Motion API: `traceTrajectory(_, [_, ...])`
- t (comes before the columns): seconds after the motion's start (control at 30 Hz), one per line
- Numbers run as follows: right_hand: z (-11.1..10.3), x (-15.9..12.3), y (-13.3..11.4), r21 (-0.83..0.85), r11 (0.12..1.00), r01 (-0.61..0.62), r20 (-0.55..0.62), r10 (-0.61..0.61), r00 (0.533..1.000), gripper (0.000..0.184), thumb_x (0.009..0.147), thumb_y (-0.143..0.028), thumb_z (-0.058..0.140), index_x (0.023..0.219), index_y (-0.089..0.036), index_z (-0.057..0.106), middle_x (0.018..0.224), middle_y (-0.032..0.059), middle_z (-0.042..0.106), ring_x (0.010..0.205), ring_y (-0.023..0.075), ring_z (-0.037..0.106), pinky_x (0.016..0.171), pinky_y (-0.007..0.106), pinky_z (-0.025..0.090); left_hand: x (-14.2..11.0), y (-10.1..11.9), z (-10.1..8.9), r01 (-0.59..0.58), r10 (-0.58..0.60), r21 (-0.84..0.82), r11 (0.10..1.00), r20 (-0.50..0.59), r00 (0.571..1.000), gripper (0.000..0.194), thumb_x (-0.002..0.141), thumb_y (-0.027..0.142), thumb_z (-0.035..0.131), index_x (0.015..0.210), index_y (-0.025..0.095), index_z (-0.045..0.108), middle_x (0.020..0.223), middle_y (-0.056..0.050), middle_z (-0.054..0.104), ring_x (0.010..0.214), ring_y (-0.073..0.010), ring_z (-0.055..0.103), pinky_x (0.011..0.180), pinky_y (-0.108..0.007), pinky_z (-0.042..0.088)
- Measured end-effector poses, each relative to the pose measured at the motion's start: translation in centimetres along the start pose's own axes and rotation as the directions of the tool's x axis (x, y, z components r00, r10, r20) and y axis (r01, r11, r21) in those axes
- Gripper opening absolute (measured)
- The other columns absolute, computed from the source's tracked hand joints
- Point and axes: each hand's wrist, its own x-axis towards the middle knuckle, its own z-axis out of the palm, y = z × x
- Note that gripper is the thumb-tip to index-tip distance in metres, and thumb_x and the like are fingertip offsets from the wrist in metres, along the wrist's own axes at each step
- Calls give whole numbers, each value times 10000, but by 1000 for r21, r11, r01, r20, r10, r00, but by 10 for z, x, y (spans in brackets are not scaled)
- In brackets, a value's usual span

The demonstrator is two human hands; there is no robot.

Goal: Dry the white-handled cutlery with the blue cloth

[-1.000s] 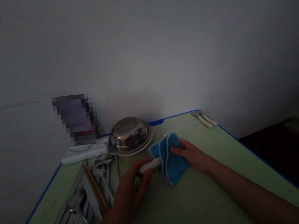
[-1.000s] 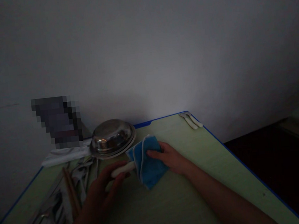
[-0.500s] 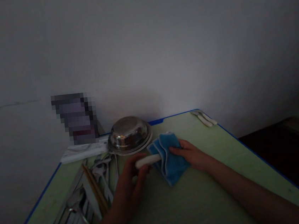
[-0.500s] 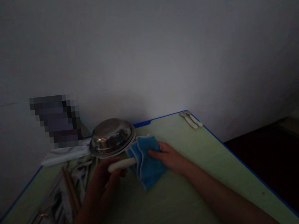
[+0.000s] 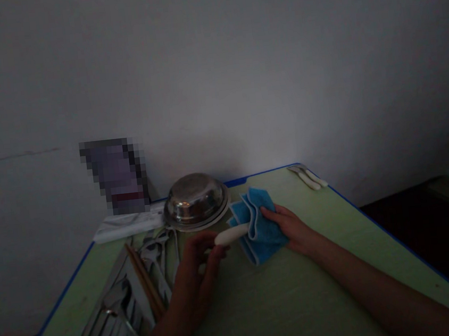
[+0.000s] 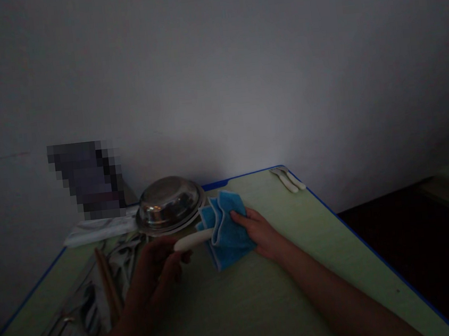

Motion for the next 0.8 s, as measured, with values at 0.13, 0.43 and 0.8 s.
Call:
traceTrajectory(0.13, [-1,1,1,9,1000,-2,-9,2,1000,191,715,-283,679,853,-153,664,665,6,714,555,137,662,617,265,544,-3,-1,-1,-30,29,-29,999,-7,1000,90,928,248,369,1015,228,380,806,-8,559,630,-128,528,504,-233,453])
traceTrajectory(0.43, [0,0,-1,8,1000,-12,-10,12,1000,208,710,-286,684,863,-148,661,675,13,715,575,146,669,635,277,547,-1,-1,-1,-39,39,-6,999,-9,999,38,917,195,393,944,214,412,795,-6,558,734,-137,562,561,-239,425])
traceTrajectory(0.8, [0,-1,-2,-2,1000,-19,-4,19,1000,175,729,-254,667,869,-149,660,658,4,711,559,134,663,630,261,547,-1,-1,-2,-32,32,0,999,17,999,57,921,232,376,941,205,421,762,-5,570,678,-138,557,561,-245,428])
